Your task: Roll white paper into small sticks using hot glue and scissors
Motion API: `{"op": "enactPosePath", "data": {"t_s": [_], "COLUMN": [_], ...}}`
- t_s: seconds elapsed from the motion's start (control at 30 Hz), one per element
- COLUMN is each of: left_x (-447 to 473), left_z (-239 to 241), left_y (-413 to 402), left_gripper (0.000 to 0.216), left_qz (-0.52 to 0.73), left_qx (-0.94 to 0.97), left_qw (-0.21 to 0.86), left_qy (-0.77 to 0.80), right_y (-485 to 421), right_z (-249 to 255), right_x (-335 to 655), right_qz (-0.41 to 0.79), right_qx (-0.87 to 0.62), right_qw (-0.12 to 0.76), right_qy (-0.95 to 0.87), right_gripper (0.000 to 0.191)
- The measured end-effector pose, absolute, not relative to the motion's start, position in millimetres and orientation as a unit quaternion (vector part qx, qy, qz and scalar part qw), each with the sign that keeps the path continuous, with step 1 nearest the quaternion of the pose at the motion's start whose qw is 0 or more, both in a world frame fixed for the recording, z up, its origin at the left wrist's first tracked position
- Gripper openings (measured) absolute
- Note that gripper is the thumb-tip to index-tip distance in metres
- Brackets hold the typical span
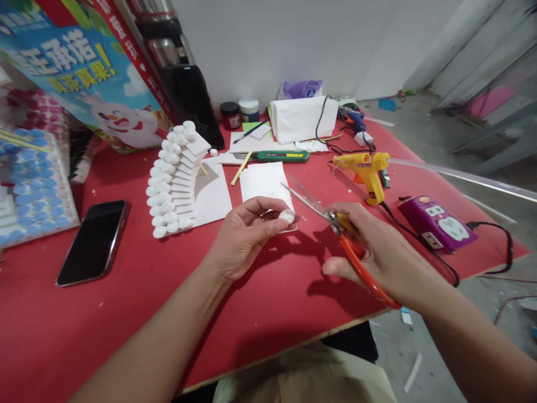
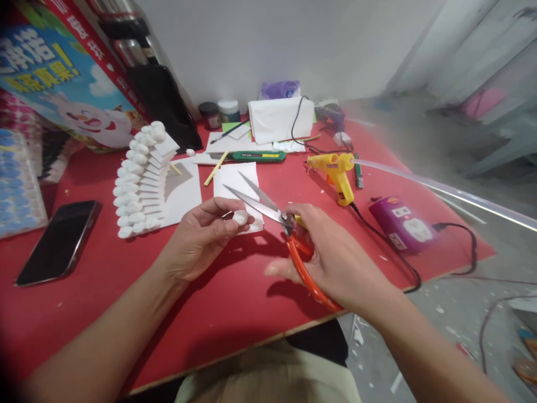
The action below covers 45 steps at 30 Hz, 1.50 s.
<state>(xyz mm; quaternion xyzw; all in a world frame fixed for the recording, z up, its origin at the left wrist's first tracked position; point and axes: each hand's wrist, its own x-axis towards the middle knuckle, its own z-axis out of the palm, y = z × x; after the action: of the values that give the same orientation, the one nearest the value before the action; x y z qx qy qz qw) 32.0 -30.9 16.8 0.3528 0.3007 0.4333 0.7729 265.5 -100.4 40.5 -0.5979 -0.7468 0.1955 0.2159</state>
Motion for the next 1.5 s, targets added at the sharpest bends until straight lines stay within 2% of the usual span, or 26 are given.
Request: {"op": "enactPosePath", "data": {"t_s": [0.17, 0.4, 0.9, 1.23, 1.5], "left_x": [32, 33, 36, 35, 37], "left_z": [15, 16, 15, 9, 9], "left_y": [-30, -29, -31, -30, -30], "left_gripper": [0.022, 0.021, 0.021, 0.019, 0.02], "left_qz": [0.458, 0.457, 0.483, 0.473, 0.46], "left_qx": [0.36, 0.351, 0.336, 0.345, 0.358], "left_qw": [0.761, 0.759, 0.748, 0.756, 0.751], "left_qy": [0.286, 0.303, 0.306, 0.294, 0.311], "right_y": [-103, -100, -101, -104, -106], "right_z": [38, 30, 28, 21, 17], "right_x": [258, 252, 247, 251, 252], "right_qz": [0.154, 0.068, 0.011, -0.039, -0.016], "right_qx": [-0.58, -0.583, -0.589, -0.563, -0.565], "right_qw": [0.2, 0.203, 0.166, 0.19, 0.204], "right_qy": [-0.774, -0.784, -0.791, -0.803, -0.799], "right_gripper": [0.068, 0.082, 0.074, 0.071, 0.054]}}
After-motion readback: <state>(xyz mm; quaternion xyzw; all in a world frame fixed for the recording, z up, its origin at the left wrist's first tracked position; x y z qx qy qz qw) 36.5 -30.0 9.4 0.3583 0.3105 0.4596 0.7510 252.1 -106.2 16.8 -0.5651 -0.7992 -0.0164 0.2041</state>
